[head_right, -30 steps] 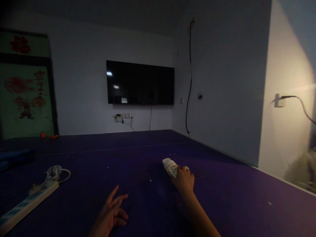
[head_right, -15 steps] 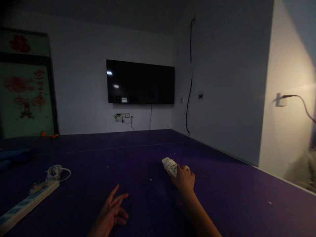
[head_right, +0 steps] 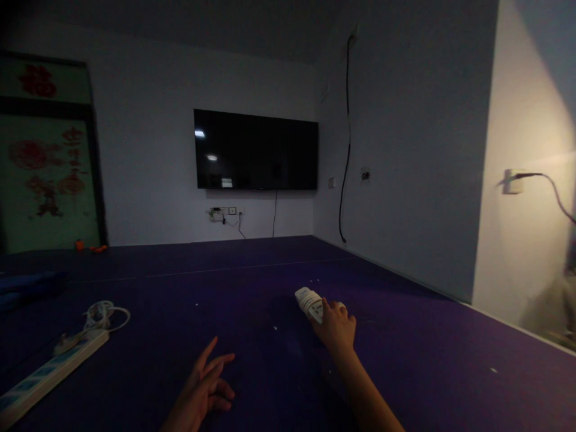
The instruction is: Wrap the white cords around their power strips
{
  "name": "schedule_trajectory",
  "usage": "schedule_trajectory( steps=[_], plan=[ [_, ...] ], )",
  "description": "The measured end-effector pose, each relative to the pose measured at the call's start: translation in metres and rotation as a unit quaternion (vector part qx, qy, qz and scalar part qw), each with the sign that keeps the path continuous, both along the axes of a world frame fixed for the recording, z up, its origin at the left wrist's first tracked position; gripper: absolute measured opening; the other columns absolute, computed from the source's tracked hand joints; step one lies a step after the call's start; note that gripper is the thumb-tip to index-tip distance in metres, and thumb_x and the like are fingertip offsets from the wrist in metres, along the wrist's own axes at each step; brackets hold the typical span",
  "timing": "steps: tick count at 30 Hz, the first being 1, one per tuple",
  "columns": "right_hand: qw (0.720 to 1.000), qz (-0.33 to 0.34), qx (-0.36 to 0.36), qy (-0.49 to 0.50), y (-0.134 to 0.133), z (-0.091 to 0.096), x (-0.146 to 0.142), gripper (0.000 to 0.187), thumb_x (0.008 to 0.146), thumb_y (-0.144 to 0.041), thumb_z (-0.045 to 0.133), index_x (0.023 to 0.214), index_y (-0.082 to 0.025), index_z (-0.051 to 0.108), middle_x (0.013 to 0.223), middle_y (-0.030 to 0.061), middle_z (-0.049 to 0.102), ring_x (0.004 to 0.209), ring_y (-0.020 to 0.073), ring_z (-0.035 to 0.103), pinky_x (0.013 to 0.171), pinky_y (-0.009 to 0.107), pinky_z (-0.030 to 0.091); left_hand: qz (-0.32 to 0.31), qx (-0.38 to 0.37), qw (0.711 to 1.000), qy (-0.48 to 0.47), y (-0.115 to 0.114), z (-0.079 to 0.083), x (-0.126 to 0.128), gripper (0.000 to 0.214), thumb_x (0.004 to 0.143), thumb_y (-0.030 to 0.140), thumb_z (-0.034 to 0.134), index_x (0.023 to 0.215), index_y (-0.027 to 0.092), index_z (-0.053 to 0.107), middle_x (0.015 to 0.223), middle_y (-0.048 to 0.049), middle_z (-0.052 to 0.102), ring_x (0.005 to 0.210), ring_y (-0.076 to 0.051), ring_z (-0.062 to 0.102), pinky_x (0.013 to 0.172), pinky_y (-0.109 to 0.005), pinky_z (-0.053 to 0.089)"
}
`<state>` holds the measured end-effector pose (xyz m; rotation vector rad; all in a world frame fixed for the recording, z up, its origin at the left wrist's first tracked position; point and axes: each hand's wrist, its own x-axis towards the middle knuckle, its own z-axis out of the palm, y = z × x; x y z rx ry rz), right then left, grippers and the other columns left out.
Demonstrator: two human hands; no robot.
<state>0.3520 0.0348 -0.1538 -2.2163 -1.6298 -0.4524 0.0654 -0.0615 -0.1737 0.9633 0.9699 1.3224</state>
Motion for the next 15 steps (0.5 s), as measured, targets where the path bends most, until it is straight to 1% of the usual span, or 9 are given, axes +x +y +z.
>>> schedule_trajectory(
  steps=[4,8,11,13,15],
  plan=[
    [1.0,0.002,-0.001,0.005,0.0,0.001,0.0,0.062,0.075,-0.05,0.049,0.128,-0.019,0.043,0.118,0.0144,0.053,0.105,0.0301,0.048,0.081,0.043,0.035,0.004,0.003,1.0,-0.008,0.0,0.0,0.0,0.083,0.07,0.05,0.06,0.138,0.028,0.018,0.123,-0.0163,0.05,0.056,-0.012,0.059,0.048,-0.026,0.047],
    [1.0,0.005,0.001,0.011,-0.002,0.003,0.001,0.063,0.075,-0.049,0.051,0.13,-0.019,0.041,0.118,0.0144,0.053,0.106,0.0306,0.048,0.081,0.042,0.035,0.001,-0.006,1.0,-0.003,0.002,-0.001,0.0,0.083,0.071,0.051,0.059,0.138,0.027,0.017,0.124,-0.0173,0.049,0.056,-0.011,0.059,0.049,-0.026,0.047],
    [0.999,0.015,0.038,0.007,-0.006,0.006,-0.01,0.059,0.077,-0.048,0.049,0.129,-0.019,0.042,0.121,0.0146,0.052,0.107,0.0316,0.047,0.082,0.042,0.034,0.001,-0.012,1.0,0.0,0.002,-0.001,0.001,0.083,0.071,0.052,0.058,0.138,0.027,0.016,0.124,-0.0173,0.049,0.054,-0.012,0.059,0.048,-0.027,0.046],
    [0.996,0.046,0.078,-0.002,-0.009,0.007,-0.027,0.056,0.08,-0.046,0.047,0.128,-0.019,0.043,0.125,0.0136,0.049,0.11,0.0316,0.045,0.085,0.042,0.033,0.002,-0.005,1.0,-0.002,0.001,0.0,0.001,0.082,0.07,0.053,0.059,0.138,0.028,0.018,0.123,-0.0163,0.05,0.055,-0.012,0.059,0.049,-0.027,0.047],
    [0.988,0.111,0.104,-0.009,-0.013,0.006,-0.049,0.051,0.082,-0.044,0.044,0.127,-0.02,0.045,0.127,0.0117,0.048,0.113,0.0301,0.042,0.089,0.042,0.031,0.005,0.005,1.0,-0.006,-0.002,0.001,0.002,0.081,0.07,0.053,0.059,0.137,0.028,0.02,0.123,-0.016,0.05,0.056,-0.011,0.058,0.05,-0.027,0.047]
  ],
)
